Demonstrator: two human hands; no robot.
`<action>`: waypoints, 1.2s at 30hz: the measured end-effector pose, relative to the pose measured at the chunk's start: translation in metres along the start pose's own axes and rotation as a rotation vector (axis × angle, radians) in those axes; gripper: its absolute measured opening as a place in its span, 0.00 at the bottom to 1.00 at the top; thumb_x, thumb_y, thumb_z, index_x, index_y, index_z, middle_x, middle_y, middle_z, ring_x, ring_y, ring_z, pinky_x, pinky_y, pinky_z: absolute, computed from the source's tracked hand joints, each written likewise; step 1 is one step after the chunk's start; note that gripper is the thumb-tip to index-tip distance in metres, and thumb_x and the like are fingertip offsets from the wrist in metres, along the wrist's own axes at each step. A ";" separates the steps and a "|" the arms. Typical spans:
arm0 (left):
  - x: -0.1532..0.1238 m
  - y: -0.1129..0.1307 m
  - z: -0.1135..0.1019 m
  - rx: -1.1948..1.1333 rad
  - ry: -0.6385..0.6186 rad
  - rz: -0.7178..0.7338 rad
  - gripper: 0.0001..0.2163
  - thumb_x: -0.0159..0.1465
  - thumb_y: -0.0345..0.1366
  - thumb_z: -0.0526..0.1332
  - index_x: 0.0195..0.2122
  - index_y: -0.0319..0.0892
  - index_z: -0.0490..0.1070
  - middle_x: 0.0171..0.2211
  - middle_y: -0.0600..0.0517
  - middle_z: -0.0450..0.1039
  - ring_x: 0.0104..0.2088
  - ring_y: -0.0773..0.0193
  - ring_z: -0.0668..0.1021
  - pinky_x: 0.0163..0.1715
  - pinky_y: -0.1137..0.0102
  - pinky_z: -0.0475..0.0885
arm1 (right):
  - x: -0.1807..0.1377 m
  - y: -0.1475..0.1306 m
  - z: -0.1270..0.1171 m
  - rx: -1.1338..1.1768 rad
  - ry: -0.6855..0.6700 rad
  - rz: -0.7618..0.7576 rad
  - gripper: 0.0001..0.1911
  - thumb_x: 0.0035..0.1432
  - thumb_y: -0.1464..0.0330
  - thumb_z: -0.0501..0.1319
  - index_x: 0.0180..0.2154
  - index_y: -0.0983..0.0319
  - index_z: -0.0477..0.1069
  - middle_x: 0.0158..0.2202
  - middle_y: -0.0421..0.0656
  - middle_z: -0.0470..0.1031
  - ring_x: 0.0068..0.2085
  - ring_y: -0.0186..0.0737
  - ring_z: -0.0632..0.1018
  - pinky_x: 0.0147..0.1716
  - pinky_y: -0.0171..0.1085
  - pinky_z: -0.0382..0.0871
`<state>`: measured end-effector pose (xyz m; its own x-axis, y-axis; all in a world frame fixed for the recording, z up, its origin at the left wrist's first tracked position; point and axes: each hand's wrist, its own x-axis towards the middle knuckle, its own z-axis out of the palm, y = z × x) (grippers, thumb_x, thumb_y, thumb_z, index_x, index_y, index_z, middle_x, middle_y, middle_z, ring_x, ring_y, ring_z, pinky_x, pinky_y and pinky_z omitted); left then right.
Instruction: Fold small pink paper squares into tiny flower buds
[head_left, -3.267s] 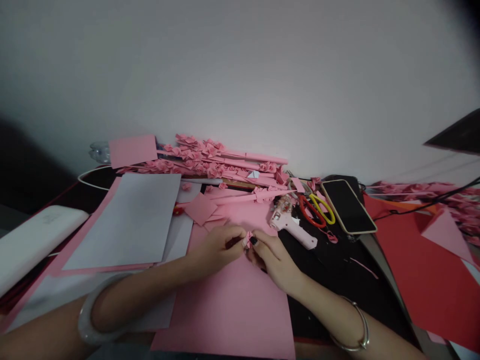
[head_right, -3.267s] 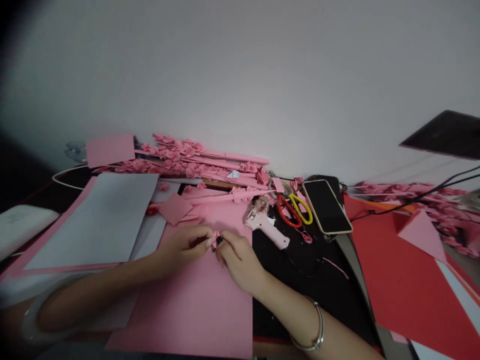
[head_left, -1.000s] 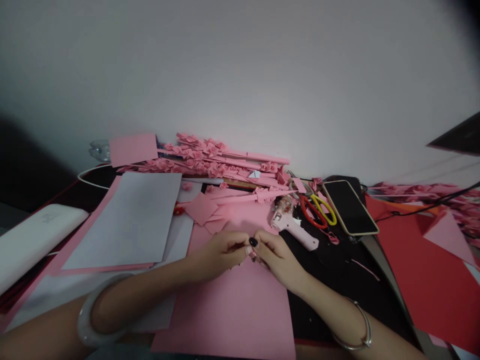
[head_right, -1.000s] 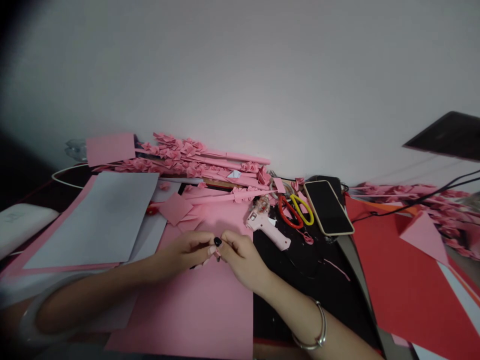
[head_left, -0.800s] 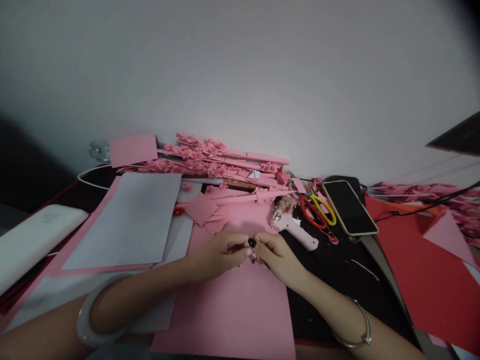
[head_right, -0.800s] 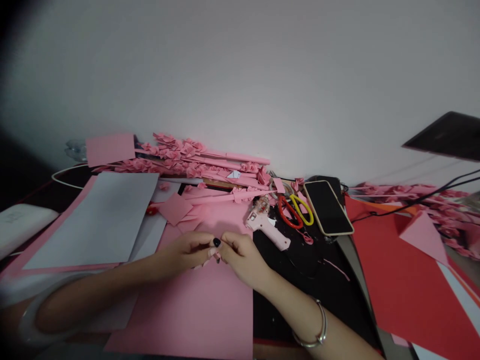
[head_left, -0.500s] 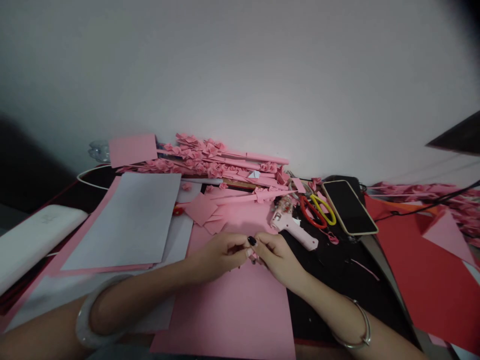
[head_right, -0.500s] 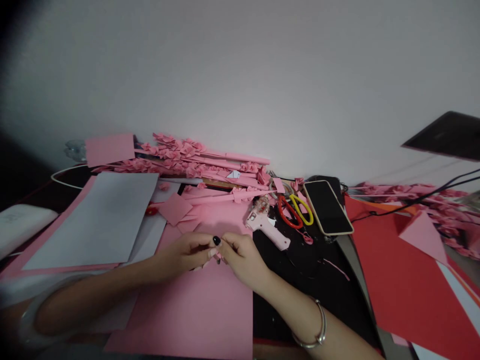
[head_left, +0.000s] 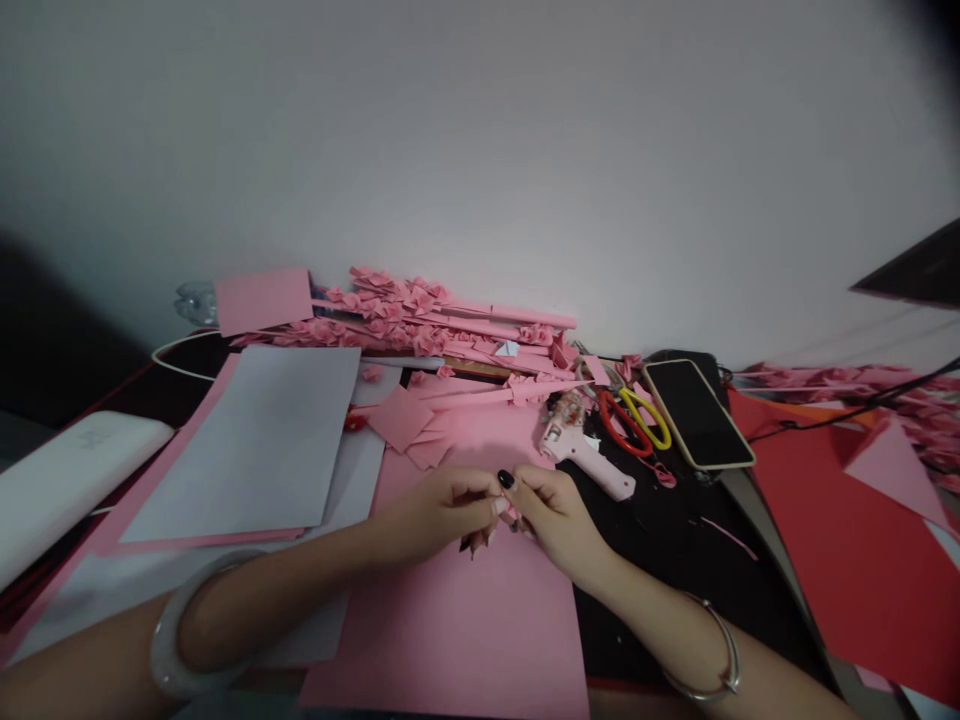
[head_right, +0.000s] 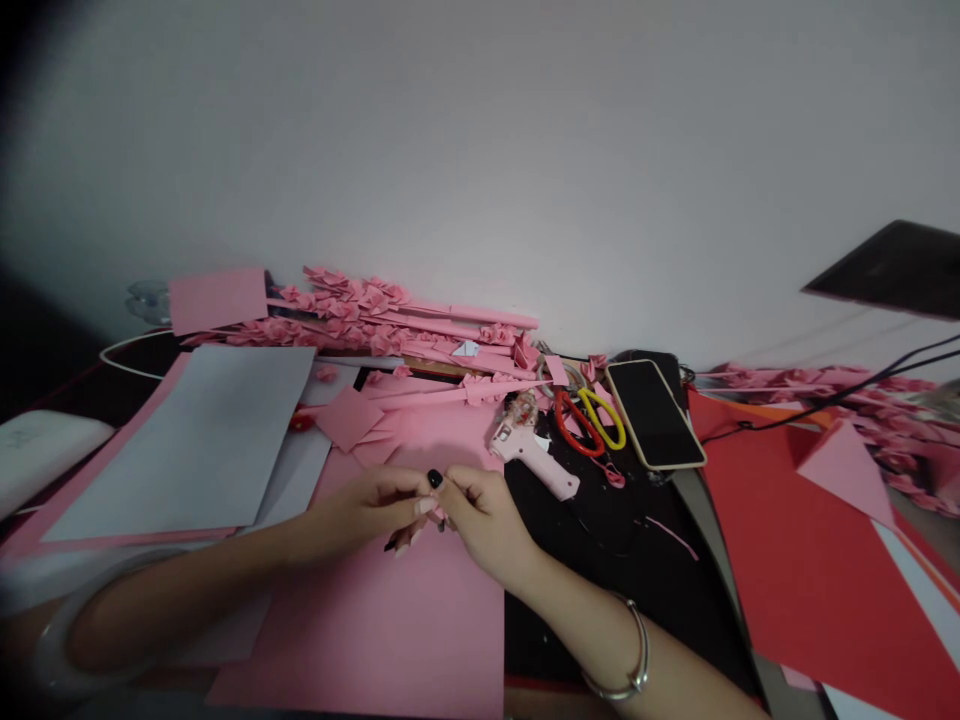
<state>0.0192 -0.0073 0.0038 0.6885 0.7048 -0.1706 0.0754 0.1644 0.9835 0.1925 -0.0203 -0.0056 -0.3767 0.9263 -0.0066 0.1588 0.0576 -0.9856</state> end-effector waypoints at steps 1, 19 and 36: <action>0.000 -0.001 0.000 -0.015 -0.006 0.001 0.09 0.64 0.35 0.53 0.29 0.38 0.67 0.20 0.57 0.65 0.20 0.73 0.69 0.22 0.77 0.64 | 0.000 0.000 0.000 -0.010 0.004 0.000 0.21 0.63 0.59 0.52 0.20 0.62 0.59 0.16 0.34 0.57 0.18 0.28 0.57 0.17 0.29 0.49; 0.002 -0.004 -0.001 -0.046 0.050 -0.021 0.09 0.62 0.37 0.55 0.27 0.38 0.67 0.18 0.58 0.64 0.18 0.73 0.68 0.20 0.77 0.63 | -0.001 0.000 0.003 -0.106 0.006 -0.045 0.19 0.66 0.62 0.47 0.23 0.61 0.58 0.17 0.32 0.54 0.18 0.29 0.56 0.18 0.30 0.49; -0.002 -0.001 0.004 0.086 0.120 -0.058 0.16 0.63 0.46 0.52 0.25 0.40 0.63 0.16 0.60 0.57 0.16 0.73 0.61 0.16 0.77 0.56 | -0.003 -0.004 0.006 -0.357 0.039 -0.125 0.15 0.62 0.72 0.48 0.22 0.60 0.56 0.17 0.33 0.56 0.19 0.30 0.59 0.20 0.30 0.51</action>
<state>0.0208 -0.0113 0.0037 0.5907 0.7741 -0.2278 0.1770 0.1512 0.9725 0.1876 -0.0250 -0.0028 -0.3797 0.9169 0.1234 0.4245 0.2911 -0.8574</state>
